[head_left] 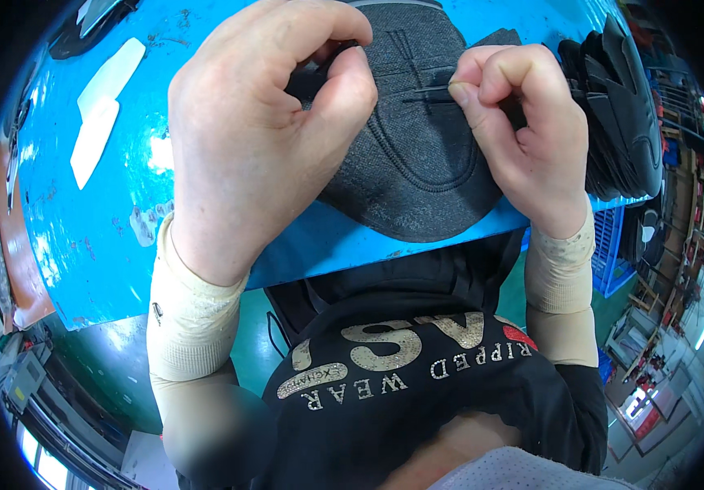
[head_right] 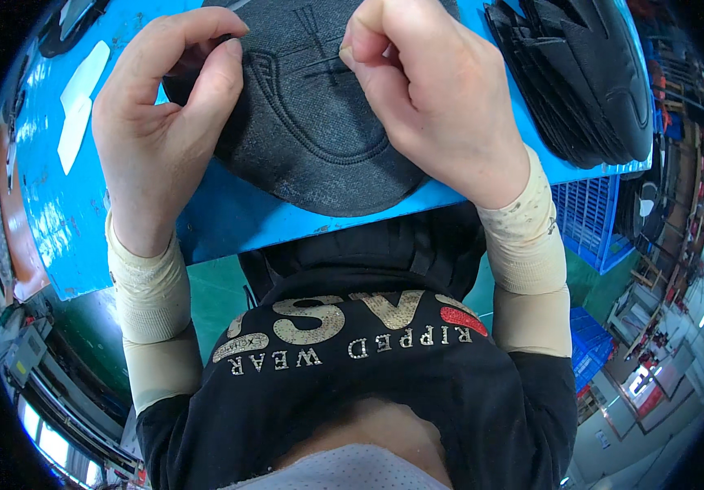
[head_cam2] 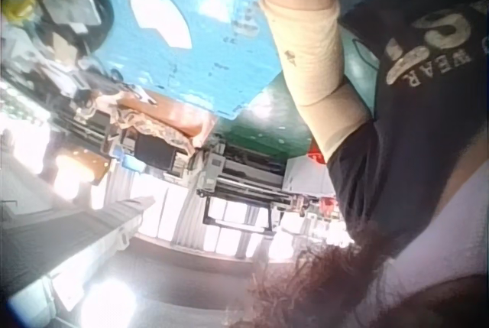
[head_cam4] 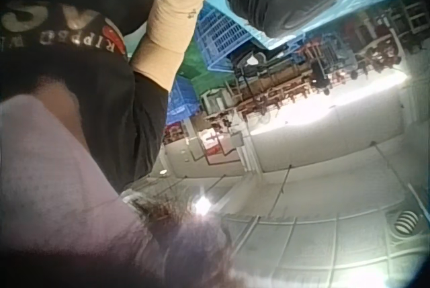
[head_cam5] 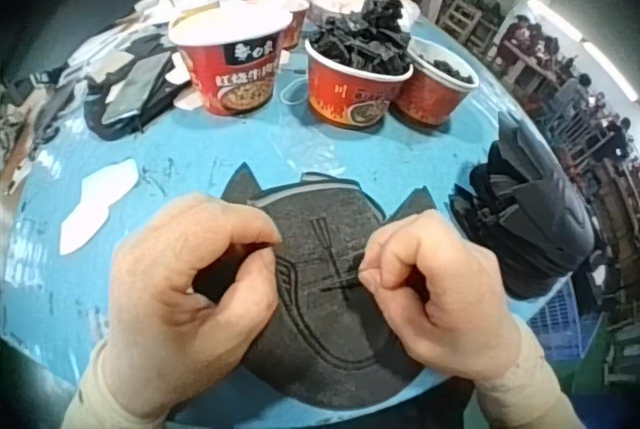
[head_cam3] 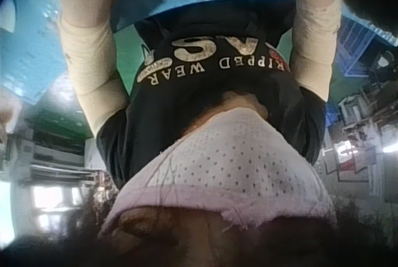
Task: Manually inserting or attaching small black components into pre-marked slots on a black shoe upper part.
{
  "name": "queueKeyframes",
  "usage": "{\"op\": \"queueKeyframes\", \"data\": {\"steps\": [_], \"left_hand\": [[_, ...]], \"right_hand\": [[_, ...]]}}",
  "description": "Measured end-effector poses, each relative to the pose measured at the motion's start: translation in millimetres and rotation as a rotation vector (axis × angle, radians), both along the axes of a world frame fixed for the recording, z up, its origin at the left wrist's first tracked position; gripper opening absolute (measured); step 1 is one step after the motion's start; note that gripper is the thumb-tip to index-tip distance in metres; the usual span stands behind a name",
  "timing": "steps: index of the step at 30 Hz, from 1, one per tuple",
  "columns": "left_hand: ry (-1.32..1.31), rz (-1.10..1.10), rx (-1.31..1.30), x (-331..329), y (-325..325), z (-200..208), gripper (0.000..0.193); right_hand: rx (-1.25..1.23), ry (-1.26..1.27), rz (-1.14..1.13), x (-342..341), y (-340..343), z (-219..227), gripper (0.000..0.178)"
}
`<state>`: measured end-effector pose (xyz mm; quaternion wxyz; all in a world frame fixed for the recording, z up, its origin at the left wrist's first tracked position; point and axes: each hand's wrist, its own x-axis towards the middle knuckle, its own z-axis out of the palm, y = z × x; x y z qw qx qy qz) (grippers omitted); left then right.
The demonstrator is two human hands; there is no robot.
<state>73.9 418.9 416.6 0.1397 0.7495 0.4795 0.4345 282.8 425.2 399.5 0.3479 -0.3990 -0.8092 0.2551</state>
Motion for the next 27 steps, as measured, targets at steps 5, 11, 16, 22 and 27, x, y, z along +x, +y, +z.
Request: {"op": "queueKeyframes", "data": {"steps": [5, 11, 16, 22, 27], "left_hand": [[-0.064, 0.009, 0.035, -1.8, 2.7, -11.4, 0.013], [-0.091, 0.060, 0.020, 7.1, -0.5, -8.1, 0.013], [-0.216, 0.042, -0.169, -3.5, 2.8, -8.2, 0.015], [0.089, 0.003, 0.075, -9.3, 0.4, -10.8, 0.020], [0.215, -0.133, 0.070, -14.7, -3.0, -16.7, 0.023]], "right_hand": [[0.053, -0.075, 0.066, -6.0, -2.6, 1.5, 0.022], [-0.051, 0.008, -0.083, -1.8, -1.3, -4.2, 0.020], [0.040, -0.075, -0.018, -18.5, 2.4, -4.1, 0.021], [0.089, -0.159, -0.024, -19.8, 2.9, -2.4, 0.022], [0.031, -0.156, 0.007, -18.3, 3.8, -2.3, 0.022]]}}
